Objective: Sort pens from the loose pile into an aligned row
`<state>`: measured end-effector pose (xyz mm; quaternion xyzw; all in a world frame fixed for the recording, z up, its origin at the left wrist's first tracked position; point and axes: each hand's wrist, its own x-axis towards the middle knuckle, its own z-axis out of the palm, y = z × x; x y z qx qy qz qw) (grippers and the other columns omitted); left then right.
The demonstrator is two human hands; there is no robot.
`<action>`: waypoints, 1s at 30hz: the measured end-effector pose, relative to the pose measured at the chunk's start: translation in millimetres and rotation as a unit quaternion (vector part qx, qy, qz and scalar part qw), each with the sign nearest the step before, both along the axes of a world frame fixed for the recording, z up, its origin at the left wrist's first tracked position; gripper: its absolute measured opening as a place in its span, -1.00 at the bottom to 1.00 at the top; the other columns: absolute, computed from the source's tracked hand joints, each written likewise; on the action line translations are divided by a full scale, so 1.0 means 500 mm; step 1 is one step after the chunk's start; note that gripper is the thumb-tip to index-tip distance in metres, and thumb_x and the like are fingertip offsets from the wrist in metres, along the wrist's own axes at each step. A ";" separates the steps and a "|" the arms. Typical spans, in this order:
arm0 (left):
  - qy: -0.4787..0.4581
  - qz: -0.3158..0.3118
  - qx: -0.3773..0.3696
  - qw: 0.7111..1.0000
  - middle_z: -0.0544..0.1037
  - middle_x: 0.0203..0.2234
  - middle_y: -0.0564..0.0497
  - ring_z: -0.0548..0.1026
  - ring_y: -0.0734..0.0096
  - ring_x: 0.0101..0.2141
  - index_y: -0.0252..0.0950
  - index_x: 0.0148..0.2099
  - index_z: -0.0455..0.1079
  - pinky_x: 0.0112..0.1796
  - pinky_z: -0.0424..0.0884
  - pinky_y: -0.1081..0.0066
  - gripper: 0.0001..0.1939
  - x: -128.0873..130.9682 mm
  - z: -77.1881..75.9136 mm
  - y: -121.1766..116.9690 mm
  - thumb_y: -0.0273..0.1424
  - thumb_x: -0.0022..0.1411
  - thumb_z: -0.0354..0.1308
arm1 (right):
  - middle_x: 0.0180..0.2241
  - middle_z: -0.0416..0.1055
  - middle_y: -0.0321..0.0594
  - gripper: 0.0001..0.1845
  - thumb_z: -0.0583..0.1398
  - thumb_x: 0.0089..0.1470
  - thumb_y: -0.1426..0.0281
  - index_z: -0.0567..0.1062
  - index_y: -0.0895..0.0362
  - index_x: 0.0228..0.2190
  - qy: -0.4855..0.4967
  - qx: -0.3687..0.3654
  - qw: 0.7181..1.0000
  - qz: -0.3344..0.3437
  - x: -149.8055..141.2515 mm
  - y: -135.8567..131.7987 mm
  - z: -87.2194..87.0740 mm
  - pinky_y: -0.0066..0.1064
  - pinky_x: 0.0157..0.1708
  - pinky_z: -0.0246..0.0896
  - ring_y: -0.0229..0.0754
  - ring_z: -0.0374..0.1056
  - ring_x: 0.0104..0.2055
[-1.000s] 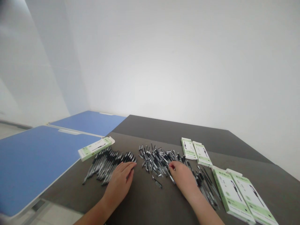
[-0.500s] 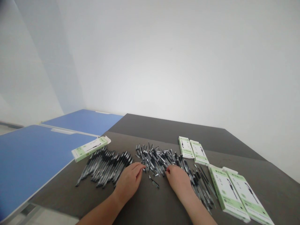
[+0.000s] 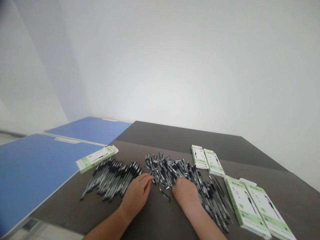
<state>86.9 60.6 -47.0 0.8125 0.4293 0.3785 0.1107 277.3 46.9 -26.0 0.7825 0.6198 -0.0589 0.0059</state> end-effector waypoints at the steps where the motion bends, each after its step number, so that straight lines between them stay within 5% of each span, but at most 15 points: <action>1: -0.003 0.007 0.001 1.000 0.52 -0.26 -0.03 0.47 0.33 -0.22 -0.25 -0.17 0.39 -0.15 0.40 0.28 -0.74 -0.001 0.000 0.001 -0.56 0.18 -0.05 | -0.32 0.51 0.10 -0.71 0.02 0.02 0.44 0.53 0.23 -0.38 0.003 0.004 1.000 0.000 0.003 -0.001 0.006 -0.30 -0.32 0.19 0.07 0.44 -0.23; 7: -0.007 0.019 0.002 1.000 0.51 -0.26 -0.03 0.47 0.32 -0.22 -0.25 -0.17 0.39 -0.16 0.40 0.28 -0.76 -0.003 -0.002 0.002 -0.54 0.19 -0.05 | -0.37 0.52 -0.04 -0.69 -0.02 0.06 0.39 0.51 0.16 -0.42 0.025 0.037 0.999 0.019 0.012 0.005 0.033 -0.38 -0.36 0.14 -0.05 0.43 -0.27; 12: -0.004 0.012 -0.005 1.000 0.50 -0.24 -0.03 0.45 0.32 -0.21 -0.25 -0.15 0.38 -0.14 0.38 0.28 -0.75 -0.002 -0.006 0.000 -0.55 0.21 -0.07 | -0.26 0.50 -0.11 -0.71 -0.02 0.09 0.46 0.49 0.14 -0.30 0.030 0.062 0.997 0.039 -0.014 0.013 0.014 -0.44 -0.30 0.13 -0.14 0.41 -0.20; 20: -0.002 0.011 -0.006 1.000 0.50 -0.25 -0.03 0.46 0.33 -0.22 -0.24 -0.15 0.37 -0.16 0.38 0.28 -0.75 -0.001 -0.006 0.001 -0.55 0.20 -0.07 | -0.25 0.48 -0.01 -0.75 0.04 0.08 0.40 0.51 0.19 -0.33 0.005 0.051 0.997 0.050 -0.033 0.016 -0.026 -0.36 -0.26 0.18 -0.03 0.42 -0.19; 30: -0.013 0.003 -0.014 1.000 0.50 -0.26 -0.01 0.45 0.35 -0.21 -0.23 -0.14 0.38 -0.14 0.37 0.29 -0.73 -0.002 -0.003 -0.002 -0.55 0.21 -0.08 | -0.33 0.51 0.03 -0.70 0.01 0.08 0.41 0.53 0.19 -0.40 0.018 0.034 0.999 0.030 -0.016 0.012 -0.020 -0.34 -0.31 0.18 0.01 0.44 -0.23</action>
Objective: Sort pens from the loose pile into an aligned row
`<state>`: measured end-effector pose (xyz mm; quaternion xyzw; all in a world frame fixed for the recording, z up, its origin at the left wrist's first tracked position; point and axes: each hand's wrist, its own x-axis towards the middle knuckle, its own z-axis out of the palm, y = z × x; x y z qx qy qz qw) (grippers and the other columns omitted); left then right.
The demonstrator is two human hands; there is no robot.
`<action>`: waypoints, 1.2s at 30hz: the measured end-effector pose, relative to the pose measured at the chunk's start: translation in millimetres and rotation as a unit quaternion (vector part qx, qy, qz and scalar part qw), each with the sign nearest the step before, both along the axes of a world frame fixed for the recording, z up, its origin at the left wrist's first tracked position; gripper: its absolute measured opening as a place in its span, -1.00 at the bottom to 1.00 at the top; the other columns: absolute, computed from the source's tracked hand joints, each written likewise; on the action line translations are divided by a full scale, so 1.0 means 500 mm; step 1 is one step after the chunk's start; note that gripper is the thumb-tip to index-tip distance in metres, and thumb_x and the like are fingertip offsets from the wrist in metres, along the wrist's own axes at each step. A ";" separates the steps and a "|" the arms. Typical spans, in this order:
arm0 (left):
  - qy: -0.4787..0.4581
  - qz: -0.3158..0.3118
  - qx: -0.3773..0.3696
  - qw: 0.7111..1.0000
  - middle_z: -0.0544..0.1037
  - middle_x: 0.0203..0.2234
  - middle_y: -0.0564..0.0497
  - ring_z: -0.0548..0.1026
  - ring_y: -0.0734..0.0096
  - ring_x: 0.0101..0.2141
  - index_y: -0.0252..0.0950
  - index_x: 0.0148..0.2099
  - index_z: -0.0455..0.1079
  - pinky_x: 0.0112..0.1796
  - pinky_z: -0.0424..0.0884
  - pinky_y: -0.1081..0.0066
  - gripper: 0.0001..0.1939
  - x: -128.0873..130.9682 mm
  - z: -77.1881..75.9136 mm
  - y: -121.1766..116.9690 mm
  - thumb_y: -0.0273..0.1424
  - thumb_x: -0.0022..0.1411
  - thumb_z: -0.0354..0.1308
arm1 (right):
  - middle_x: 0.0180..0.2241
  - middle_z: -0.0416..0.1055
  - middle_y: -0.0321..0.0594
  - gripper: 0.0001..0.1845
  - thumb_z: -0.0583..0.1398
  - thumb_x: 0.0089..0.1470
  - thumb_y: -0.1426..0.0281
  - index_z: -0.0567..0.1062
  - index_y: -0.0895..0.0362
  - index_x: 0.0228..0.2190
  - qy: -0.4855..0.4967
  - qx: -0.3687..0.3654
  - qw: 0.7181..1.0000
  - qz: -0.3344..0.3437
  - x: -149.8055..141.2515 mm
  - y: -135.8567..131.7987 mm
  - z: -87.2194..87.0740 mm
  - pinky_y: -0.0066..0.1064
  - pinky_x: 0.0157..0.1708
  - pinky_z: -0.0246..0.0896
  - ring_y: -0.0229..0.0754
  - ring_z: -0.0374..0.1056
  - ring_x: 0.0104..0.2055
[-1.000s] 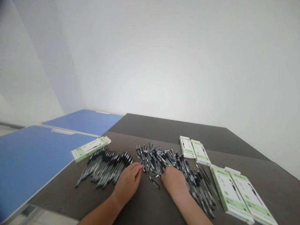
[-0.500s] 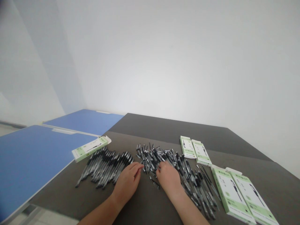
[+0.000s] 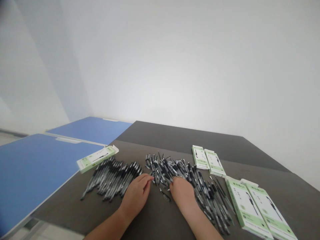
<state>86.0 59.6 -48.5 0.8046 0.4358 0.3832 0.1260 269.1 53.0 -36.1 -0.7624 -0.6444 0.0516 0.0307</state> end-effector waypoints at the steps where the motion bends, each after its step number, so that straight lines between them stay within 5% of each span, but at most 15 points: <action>1: -0.002 0.000 -0.004 1.000 0.50 -0.26 -0.01 0.45 0.35 -0.21 -0.23 -0.14 0.38 -0.14 0.37 0.29 -0.73 0.000 0.000 -0.001 -0.55 0.21 -0.09 | -0.34 0.52 0.03 -0.71 0.02 0.07 0.41 0.53 0.19 -0.42 0.006 -0.001 1.000 -0.001 0.003 -0.001 0.002 -0.35 -0.32 0.17 0.01 0.44 -0.24; 7: -0.046 -0.004 -0.041 0.998 0.52 -0.23 -0.03 0.44 0.31 -0.18 -0.22 -0.14 0.41 -0.10 0.33 0.27 -0.74 0.001 0.000 0.000 -0.48 0.22 -0.07 | -0.40 0.52 -0.08 -0.71 0.03 0.06 0.35 0.52 0.15 -0.47 0.068 -0.003 0.998 0.003 0.027 -0.007 0.023 -0.44 -0.39 0.11 -0.10 0.42 -0.31; 10: -0.125 0.000 -0.122 0.985 0.55 -0.24 -0.04 0.45 0.30 -0.19 -0.23 -0.15 0.44 -0.10 0.32 0.30 -0.75 0.008 0.008 0.010 -0.37 0.21 -0.03 | -0.48 0.48 -0.25 -0.69 0.03 0.06 0.27 0.49 0.13 -0.50 0.161 -0.001 0.986 0.033 0.026 -0.015 0.043 -0.50 -0.46 0.07 -0.21 0.37 -0.40; 16: -0.314 -0.033 -0.309 0.897 0.55 -0.48 0.03 0.45 0.39 -0.44 -0.29 -0.32 0.50 -0.34 0.33 0.44 -0.69 0.021 0.044 0.041 -0.17 0.10 0.08 | -0.62 0.32 -0.37 -0.71 0.12 -0.04 0.21 0.47 0.17 -0.54 0.407 -0.004 0.911 0.069 -0.016 -0.030 0.075 -0.51 -0.49 0.00 -0.28 0.21 -0.51; 23: -0.433 -0.048 -0.387 0.813 0.54 -0.48 -0.02 0.43 0.43 -0.44 -0.36 -0.38 0.51 -0.33 0.33 0.46 -0.69 0.014 0.024 0.049 -0.17 -0.02 0.22 | -0.68 0.17 -0.41 -0.66 0.12 -0.05 0.19 0.45 0.19 -0.60 0.477 -0.010 0.876 0.063 -0.037 -0.021 0.027 -0.51 -0.54 -0.09 -0.33 0.09 -0.57; 31: -0.554 0.098 -0.286 0.776 0.54 -0.48 0.01 0.42 0.49 -0.44 -0.35 -0.34 0.50 -0.34 0.31 0.49 -0.67 -0.020 0.023 0.070 -0.19 -0.10 0.27 | -0.67 0.33 -0.33 -0.70 0.10 -0.03 0.27 0.49 0.16 -0.63 0.301 -0.054 0.950 0.059 -0.017 -0.032 0.000 -0.48 -0.55 -0.09 -0.27 0.23 -0.56; 36: -0.587 0.121 -0.269 0.754 0.52 -0.50 0.03 0.42 0.49 -0.46 -0.36 -0.34 0.48 -0.36 0.31 0.48 -0.66 -0.027 0.034 0.072 -0.21 -0.13 0.29 | -0.50 0.51 -0.18 -0.81 0.15 -0.06 0.31 0.53 0.11 -0.55 0.142 -0.063 0.985 0.079 -0.038 -0.053 0.001 -0.45 -0.50 -0.02 -0.13 0.40 -0.41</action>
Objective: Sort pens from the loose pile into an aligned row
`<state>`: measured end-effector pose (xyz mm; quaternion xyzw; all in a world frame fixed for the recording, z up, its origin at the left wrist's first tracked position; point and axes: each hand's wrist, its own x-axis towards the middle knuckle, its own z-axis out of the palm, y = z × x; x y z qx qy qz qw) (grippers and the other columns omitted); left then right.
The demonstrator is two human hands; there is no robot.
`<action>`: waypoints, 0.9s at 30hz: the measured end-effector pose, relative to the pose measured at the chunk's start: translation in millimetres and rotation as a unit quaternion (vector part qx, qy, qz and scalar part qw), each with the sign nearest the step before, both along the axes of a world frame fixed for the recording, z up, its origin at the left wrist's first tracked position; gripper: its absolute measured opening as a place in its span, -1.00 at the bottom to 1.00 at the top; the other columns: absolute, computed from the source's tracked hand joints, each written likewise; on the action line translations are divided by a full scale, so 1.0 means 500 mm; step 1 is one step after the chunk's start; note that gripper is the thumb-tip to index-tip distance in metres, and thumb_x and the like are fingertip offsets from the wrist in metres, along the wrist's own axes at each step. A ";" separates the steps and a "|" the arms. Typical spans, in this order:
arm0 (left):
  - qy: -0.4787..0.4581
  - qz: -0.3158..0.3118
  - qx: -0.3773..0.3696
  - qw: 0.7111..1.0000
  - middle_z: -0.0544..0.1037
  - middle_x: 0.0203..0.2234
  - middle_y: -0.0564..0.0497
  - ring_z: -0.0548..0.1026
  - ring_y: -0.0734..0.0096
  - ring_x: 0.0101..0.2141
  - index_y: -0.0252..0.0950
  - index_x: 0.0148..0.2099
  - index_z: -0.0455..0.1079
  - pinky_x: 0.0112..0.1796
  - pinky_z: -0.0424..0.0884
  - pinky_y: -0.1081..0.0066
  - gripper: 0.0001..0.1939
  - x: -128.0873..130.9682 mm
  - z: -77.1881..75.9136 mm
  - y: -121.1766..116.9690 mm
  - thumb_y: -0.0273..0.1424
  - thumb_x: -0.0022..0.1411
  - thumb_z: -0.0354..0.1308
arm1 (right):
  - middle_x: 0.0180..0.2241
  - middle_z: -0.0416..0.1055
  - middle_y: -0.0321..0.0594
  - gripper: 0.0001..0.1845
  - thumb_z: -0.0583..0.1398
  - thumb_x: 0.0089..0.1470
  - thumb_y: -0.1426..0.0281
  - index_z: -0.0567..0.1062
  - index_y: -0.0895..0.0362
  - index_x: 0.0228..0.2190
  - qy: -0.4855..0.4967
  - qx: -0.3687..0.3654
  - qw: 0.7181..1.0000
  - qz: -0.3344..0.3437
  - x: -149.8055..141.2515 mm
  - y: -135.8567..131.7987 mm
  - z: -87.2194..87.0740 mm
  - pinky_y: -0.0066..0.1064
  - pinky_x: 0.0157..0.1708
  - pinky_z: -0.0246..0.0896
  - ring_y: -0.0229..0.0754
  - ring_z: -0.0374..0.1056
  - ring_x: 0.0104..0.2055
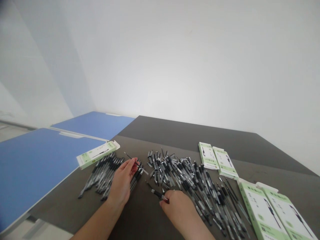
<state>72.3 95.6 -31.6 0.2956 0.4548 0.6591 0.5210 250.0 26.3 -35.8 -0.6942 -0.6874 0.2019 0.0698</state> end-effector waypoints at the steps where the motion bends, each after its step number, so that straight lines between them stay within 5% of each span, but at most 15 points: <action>1: 0.004 -0.004 -0.001 1.000 0.52 -0.51 0.03 0.42 0.49 -0.46 -0.36 -0.35 0.48 -0.37 0.31 0.48 -0.67 0.001 0.000 -0.002 -0.21 -0.13 0.28 | -0.47 0.52 -0.17 -0.83 0.16 -0.05 0.31 0.53 0.10 -0.53 -0.017 0.002 1.000 0.000 -0.004 -0.003 0.000 -0.44 -0.48 0.00 -0.10 0.41 -0.37; 6: 0.013 -0.023 0.001 1.000 0.52 -0.50 0.00 0.43 0.47 -0.45 -0.37 -0.36 0.48 -0.36 0.33 0.48 -0.68 0.009 0.001 -0.011 -0.22 -0.11 0.28 | -0.40 0.52 -0.21 -0.82 0.12 0.03 0.27 0.49 0.07 -0.40 0.033 0.040 0.998 -0.018 -0.001 -0.006 0.005 -0.44 -0.40 0.06 -0.11 0.41 -0.33; 12: 0.003 -0.035 0.000 0.999 0.53 -0.47 -0.02 0.45 0.45 -0.43 -0.38 -0.34 0.49 -0.35 0.36 0.46 -0.67 0.009 0.005 -0.017 -0.21 -0.09 0.27 | -0.47 0.45 -0.24 -0.61 -0.08 0.17 0.23 0.41 0.09 -0.50 0.149 0.074 0.986 0.008 0.009 -0.005 0.013 -0.44 -0.39 0.07 -0.18 0.35 -0.39; 27: 0.022 -0.061 0.003 0.998 0.54 -0.46 -0.01 0.45 0.44 -0.42 -0.36 -0.33 0.50 -0.31 0.35 0.44 -0.65 0.016 0.003 -0.024 -0.19 -0.11 0.28 | -0.39 0.46 -0.22 -0.64 -0.07 0.16 0.25 0.43 0.09 -0.46 0.141 0.079 0.987 0.016 -0.001 -0.004 0.004 -0.41 -0.35 0.07 -0.15 0.36 -0.32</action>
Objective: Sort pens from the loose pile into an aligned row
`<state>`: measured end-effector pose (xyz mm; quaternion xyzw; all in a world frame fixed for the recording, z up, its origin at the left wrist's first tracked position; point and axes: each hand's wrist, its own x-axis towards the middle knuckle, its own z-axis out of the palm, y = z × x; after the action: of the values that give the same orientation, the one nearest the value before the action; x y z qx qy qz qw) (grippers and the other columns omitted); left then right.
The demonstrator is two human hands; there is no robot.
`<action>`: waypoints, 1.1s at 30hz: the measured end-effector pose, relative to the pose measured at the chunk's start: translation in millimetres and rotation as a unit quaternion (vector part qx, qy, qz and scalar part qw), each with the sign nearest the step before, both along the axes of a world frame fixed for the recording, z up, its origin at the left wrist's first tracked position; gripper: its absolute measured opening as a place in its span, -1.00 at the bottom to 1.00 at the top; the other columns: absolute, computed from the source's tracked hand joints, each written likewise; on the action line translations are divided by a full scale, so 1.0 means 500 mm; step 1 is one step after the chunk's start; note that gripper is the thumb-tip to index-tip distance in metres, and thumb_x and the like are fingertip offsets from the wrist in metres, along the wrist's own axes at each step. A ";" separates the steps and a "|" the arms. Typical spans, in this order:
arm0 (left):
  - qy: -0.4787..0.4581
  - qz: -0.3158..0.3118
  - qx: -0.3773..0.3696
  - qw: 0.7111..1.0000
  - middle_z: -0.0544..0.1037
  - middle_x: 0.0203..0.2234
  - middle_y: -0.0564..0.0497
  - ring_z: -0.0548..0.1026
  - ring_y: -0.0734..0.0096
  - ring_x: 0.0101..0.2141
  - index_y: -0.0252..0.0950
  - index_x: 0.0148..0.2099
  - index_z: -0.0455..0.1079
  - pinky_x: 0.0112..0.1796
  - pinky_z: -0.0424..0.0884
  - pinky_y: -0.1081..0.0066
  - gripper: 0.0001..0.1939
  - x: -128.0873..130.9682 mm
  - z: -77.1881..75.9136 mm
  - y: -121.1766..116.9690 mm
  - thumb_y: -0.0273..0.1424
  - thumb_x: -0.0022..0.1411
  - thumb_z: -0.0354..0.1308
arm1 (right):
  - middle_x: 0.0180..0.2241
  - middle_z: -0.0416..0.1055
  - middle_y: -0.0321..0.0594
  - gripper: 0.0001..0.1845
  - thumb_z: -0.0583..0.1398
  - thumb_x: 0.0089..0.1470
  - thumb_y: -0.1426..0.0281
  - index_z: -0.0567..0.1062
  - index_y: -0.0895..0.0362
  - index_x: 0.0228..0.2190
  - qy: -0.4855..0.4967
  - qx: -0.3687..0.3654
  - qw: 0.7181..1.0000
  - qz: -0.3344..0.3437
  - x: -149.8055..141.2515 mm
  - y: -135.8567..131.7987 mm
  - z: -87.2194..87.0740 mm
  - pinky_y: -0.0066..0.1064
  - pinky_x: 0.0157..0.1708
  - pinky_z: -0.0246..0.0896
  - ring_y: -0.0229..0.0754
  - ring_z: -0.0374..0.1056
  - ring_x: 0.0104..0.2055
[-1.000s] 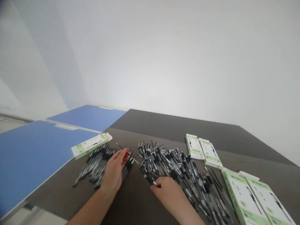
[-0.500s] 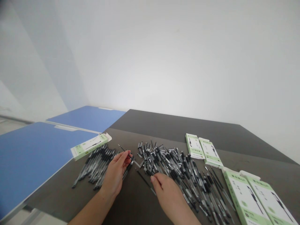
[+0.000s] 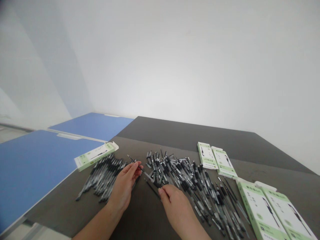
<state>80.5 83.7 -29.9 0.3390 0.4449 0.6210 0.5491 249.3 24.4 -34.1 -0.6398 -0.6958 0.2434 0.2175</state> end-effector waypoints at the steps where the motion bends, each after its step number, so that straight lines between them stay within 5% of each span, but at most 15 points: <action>1: 0.001 0.001 0.000 1.000 0.54 -0.46 -0.01 0.44 0.44 -0.42 -0.36 -0.33 0.50 -0.31 0.35 0.44 -0.65 0.000 -0.001 0.000 -0.18 -0.11 0.28 | -0.40 0.46 -0.22 -0.64 -0.07 0.17 0.24 0.43 0.09 -0.46 0.002 0.003 1.000 -0.002 0.000 0.001 -0.001 -0.41 -0.34 0.07 -0.15 0.36 -0.33; 6: 0.020 -0.015 0.004 1.000 0.55 -0.43 -0.02 0.44 0.45 -0.43 -0.35 -0.31 0.50 -0.31 0.35 0.45 -0.66 -0.001 -0.001 0.000 -0.18 -0.07 0.26 | -0.41 0.44 -0.22 -0.65 -0.06 0.16 0.25 0.43 0.09 -0.48 0.013 0.018 1.000 -0.008 -0.002 0.003 -0.009 -0.41 -0.34 0.07 -0.15 0.35 -0.34; 13: 0.120 -0.213 0.056 0.968 0.57 -0.27 -0.05 0.48 0.35 -0.30 -0.28 -0.13 0.48 -0.16 0.35 0.34 -0.69 0.019 0.016 -0.029 -0.27 0.07 0.18 | -0.47 0.39 -0.24 -0.61 -0.05 0.15 0.19 0.44 0.13 -0.44 0.142 0.027 0.989 -0.025 -0.002 0.002 0.007 -0.43 -0.40 0.09 -0.18 0.28 -0.40; 20: 0.281 -0.137 0.099 0.945 0.55 -0.26 -0.05 0.48 0.29 -0.24 -0.26 -0.12 0.42 -0.17 0.35 0.32 -0.72 0.009 -0.008 -0.015 -0.27 0.16 0.08 | -0.62 0.11 -0.39 -0.53 -0.02 0.11 0.05 0.43 0.17 -0.29 0.346 0.033 0.929 -0.130 0.016 -0.001 0.017 -0.49 -0.59 -0.06 -0.29 0.03 -0.59; 23: 0.413 -0.129 0.172 0.885 0.52 -0.31 -0.01 0.44 0.33 -0.27 -0.24 -0.21 0.43 -0.18 0.33 0.33 -0.81 0.009 -0.015 -0.018 -0.33 0.20 0.03 | -0.61 0.12 -0.39 -0.54 0.02 0.09 0.03 0.43 0.17 -0.30 0.390 0.050 0.908 -0.145 0.019 0.001 0.016 -0.49 -0.59 -0.08 -0.29 0.01 -0.59; 29: 0.608 -0.231 0.310 0.693 0.44 -0.30 0.03 0.36 0.35 -0.23 -0.18 -0.25 0.44 -0.17 0.24 0.33 -0.88 0.032 -0.019 -0.038 -0.45 0.16 0.11 | -0.62 0.10 -0.41 -0.60 0.05 0.09 0.07 0.43 0.15 -0.34 0.418 0.062 0.896 -0.132 0.020 0.004 0.017 -0.50 -0.60 -0.10 -0.32 -0.01 -0.59; 33: 0.664 -0.239 0.329 0.628 0.42 -0.31 0.06 0.33 0.35 -0.23 -0.16 -0.27 0.43 -0.17 0.19 0.31 -0.90 0.042 -0.024 -0.035 -0.44 0.13 0.16 | -0.62 0.09 -0.41 -0.60 0.04 0.11 0.07 0.43 0.15 -0.32 0.407 0.061 0.902 -0.130 0.020 0.004 0.016 -0.50 -0.60 -0.10 -0.33 0.00 -0.59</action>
<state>101.3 66.3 -41.8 0.9119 0.3585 0.1801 0.0866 259.5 26.5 -26.2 -0.5550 -0.4706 0.4091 0.5506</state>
